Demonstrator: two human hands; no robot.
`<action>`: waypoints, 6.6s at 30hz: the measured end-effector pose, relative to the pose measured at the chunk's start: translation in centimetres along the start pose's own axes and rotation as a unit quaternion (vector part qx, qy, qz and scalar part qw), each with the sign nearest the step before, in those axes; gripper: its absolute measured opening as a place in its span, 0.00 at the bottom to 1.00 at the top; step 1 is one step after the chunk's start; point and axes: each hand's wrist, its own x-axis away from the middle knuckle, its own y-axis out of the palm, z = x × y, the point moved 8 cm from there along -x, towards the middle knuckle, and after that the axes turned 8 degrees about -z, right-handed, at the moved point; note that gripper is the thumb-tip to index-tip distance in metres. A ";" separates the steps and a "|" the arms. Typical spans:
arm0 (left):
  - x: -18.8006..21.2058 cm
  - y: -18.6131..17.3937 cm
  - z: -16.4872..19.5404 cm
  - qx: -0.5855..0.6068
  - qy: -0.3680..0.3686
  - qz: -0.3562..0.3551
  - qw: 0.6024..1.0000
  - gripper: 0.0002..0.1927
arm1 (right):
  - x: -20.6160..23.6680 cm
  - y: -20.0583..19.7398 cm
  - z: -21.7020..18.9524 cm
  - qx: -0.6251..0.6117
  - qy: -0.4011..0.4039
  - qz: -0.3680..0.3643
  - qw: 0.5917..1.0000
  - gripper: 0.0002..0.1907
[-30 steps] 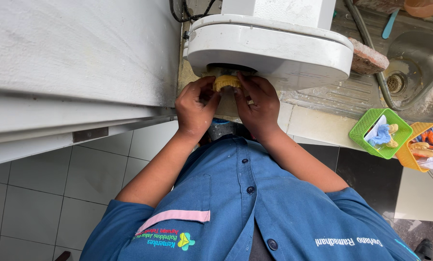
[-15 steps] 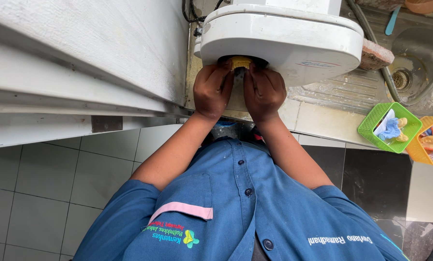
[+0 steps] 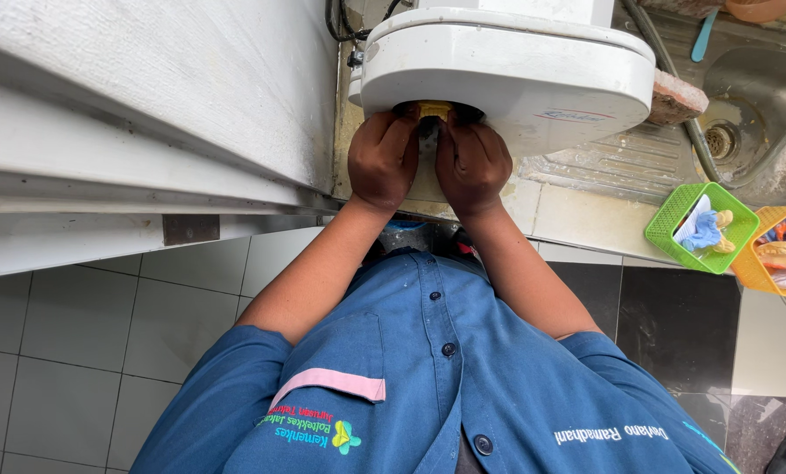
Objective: The person plugs in a white grinding machine, then repeatedly places small yellow and orange prosthetic pieces into the machine's opening to grind them. After each piece, the person removes it and places it into a green basket. The person briefly walks to a nearby table to retrieve another piece before returning to continue grinding.
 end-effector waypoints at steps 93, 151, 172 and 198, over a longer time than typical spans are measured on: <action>-1.9 1.8 20.0 0.217 0.218 -0.209 0.928 0.19 | 4.6 -23.2 5.7 -0.190 -0.006 -0.048 0.981 0.20; 9.6 38.2 26.5 0.314 -0.290 -0.404 0.809 0.09 | 24.4 -38.3 43.1 0.086 0.221 -0.286 0.928 0.13; 6.3 32.7 33.8 0.582 -0.219 -0.382 0.683 0.29 | 15.7 -36.4 31.7 -0.493 0.233 -0.125 0.829 0.25; 6.5 4.2 2.0 0.255 -0.407 -0.106 0.871 0.21 | 9.3 -0.2 7.5 -0.547 0.430 -0.299 0.652 0.19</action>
